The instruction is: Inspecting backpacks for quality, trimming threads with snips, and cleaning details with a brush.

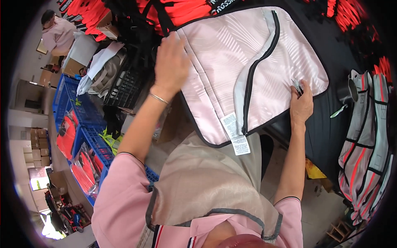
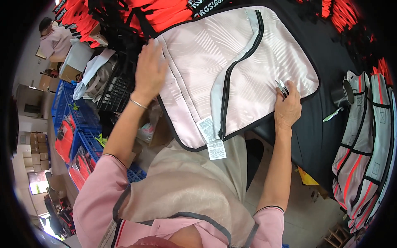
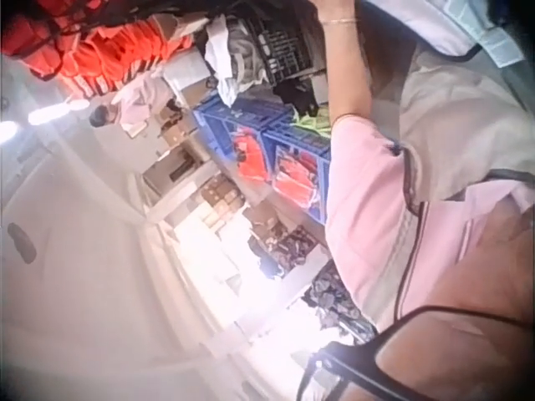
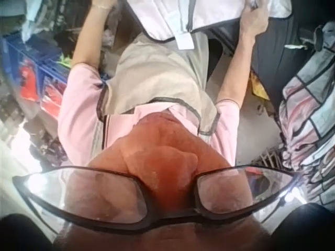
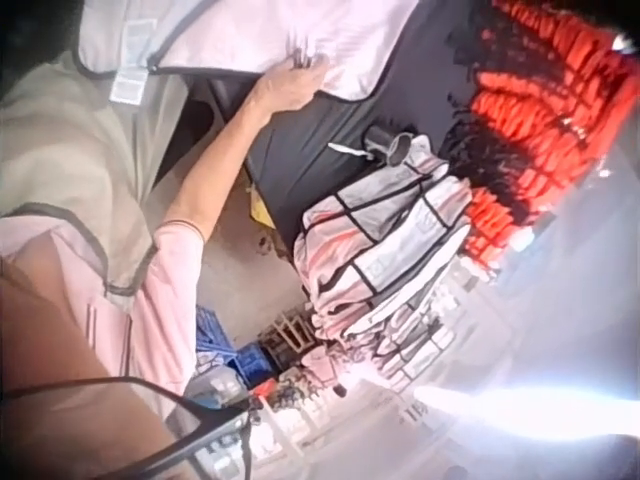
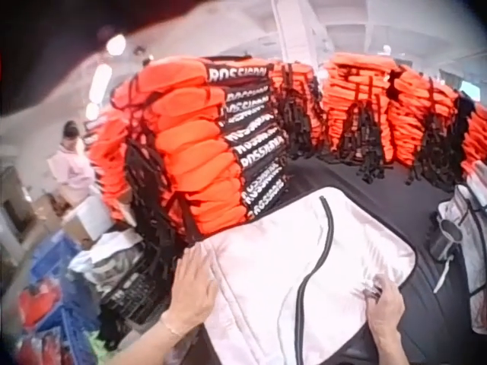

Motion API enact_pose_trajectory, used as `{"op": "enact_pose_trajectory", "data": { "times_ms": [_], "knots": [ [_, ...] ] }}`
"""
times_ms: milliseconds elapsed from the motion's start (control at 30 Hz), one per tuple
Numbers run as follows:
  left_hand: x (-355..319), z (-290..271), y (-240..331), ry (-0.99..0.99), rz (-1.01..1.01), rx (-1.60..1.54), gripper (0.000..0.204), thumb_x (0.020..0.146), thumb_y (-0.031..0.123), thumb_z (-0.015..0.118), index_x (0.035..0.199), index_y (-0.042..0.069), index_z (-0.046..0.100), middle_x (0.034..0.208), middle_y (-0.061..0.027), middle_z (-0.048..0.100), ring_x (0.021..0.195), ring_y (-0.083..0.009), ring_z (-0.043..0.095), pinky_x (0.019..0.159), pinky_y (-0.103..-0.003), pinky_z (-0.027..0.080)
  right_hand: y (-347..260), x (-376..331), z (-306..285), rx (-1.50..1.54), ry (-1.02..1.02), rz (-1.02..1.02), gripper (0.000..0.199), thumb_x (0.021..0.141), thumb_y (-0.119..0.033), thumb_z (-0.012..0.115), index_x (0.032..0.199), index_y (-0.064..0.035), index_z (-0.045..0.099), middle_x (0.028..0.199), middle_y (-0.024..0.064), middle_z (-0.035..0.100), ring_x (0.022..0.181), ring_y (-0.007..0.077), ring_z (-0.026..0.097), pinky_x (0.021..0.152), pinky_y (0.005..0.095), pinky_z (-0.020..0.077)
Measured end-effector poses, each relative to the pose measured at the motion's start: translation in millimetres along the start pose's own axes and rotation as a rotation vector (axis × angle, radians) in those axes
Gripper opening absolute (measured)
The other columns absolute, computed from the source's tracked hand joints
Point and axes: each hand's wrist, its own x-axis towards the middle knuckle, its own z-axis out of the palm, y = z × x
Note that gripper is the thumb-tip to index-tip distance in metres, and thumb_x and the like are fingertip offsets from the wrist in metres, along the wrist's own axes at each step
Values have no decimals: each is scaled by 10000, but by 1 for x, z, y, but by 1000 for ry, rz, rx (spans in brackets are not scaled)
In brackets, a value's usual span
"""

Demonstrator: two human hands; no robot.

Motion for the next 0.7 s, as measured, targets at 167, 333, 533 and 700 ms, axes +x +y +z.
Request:
{"op": "enact_pose_trajectory", "data": {
  "times_ms": [167, 333, 533, 700],
  "knots": [
    [-37, 11, 91, -538, 504, -382, 733, 869, 513, 604, 1444, 97, 420, 1511, -139, 376, 1413, -380, 289, 1125, -589, 226, -3, -3, -10, 54, -39, 144, 349, 819, -162, 718, 1147, -85, 630, 972, 120, 688, 874, 307, 664, 741, 411, 518],
    [-57, -18, 83, -714, 523, -424, 664, 859, 447, 646, 1434, 167, 465, 1531, -118, 361, 1413, -400, 285, 1113, -558, 271, 43, 4, -47, 659, 236, 274, 143, 869, -140, 725, 954, -31, 687, 704, -9, 587, 647, 38, 498, 589, 207, 407],
    [-84, -35, 125, -969, 766, -987, 551, 914, 272, 604, 1422, 126, 447, 1546, -129, 324, 1385, -385, 347, 1145, -461, 288, 161, -10, -91, -52, 163, 351, 359, 880, -227, 642, 1160, -3, 638, 1074, 200, 678, 998, 336, 661, 876, 395, 497],
    [-59, -18, 92, -658, 806, -499, 610, 894, 330, 613, 1453, 158, 437, 1543, -124, 333, 1416, -367, 300, 1130, -568, 239, 233, -28, -99, -740, 37, 227, 427, 902, -365, 626, 1228, -89, 640, 1119, 189, 664, 972, 377, 637, 834, 475, 492]
  ]
}}
